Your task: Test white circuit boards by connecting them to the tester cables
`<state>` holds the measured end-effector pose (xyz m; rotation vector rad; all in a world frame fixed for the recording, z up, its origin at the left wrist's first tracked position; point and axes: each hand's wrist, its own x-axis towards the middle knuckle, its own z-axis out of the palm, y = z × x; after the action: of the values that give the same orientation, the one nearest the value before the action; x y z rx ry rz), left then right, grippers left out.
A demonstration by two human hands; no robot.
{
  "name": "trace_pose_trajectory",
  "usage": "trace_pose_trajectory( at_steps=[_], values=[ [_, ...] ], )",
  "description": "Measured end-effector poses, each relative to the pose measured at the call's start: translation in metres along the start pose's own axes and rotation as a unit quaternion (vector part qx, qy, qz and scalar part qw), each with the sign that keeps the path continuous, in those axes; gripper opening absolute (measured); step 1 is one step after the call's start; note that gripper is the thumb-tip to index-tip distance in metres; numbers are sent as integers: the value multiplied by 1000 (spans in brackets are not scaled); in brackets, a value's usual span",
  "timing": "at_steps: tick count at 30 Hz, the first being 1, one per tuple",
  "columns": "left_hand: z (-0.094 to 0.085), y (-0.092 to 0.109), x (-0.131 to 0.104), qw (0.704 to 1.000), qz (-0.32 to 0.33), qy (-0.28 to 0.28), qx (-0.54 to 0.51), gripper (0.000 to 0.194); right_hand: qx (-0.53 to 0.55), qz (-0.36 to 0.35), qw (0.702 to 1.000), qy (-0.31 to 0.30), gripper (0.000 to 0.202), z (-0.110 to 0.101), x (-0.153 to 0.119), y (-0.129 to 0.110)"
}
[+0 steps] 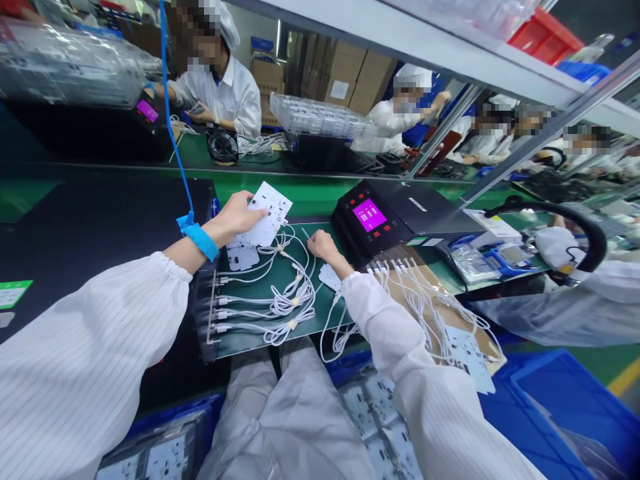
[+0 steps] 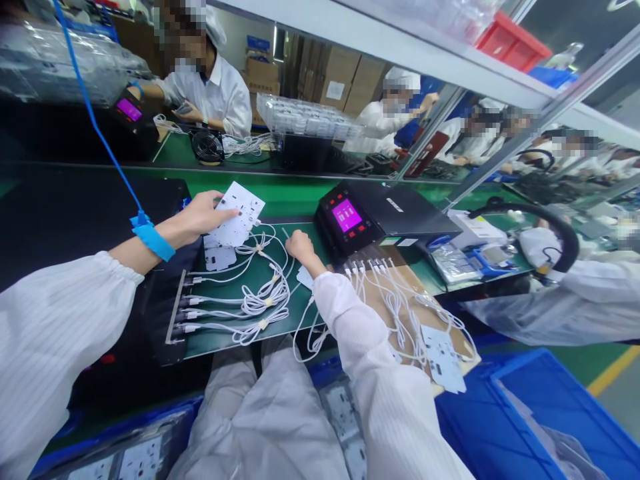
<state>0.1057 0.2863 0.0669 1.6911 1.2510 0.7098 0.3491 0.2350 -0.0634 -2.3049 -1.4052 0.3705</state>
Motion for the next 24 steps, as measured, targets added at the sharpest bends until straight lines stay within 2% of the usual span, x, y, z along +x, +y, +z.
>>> trace_pose_trajectory(
  at_steps=[2, 5, 8, 11, 13, 16, 19, 22, 24],
  values=[
    [0, 0, 0, 1000, -1, 1, 3, 33, 21, -19, 999, 20, 14, -3, -9, -4],
    [2, 0, 1, 1000, -1, 5, 6, 31, 92, -103, 990, 21, 25, -7, -24, -14],
    [3, 0, 1, 1000, 0, 14, 8, 31, 79, -172, 982, -19, 19, -10, -34, -27],
    [2, 1, 0, 1000, -3, 16, 3, 35, -12, -172, 981, -84, 4, -9, -38, -35],
    [2, 1, 0, 1000, -5, 14, -1, 36, -36, -165, 980, -106, 10, -7, -39, -38],
    [2, 2, -1, 1000, -8, 12, -5, 37, -51, -158, 981, -101, 17, -4, -41, -40],
    [2, 2, -1, 1000, -8, 11, -7, 40, -61, -161, 982, -83, 14, -3, -44, -40],
    [2, 0, 2, 1000, -5, 14, -4, 42, -36, -178, 981, -72, 13, -6, -45, -38],
    [1, -2, 3, 1000, 5, 18, 3, 48, 52, -182, 979, -80, 9, -8, -45, -34]
  ],
)
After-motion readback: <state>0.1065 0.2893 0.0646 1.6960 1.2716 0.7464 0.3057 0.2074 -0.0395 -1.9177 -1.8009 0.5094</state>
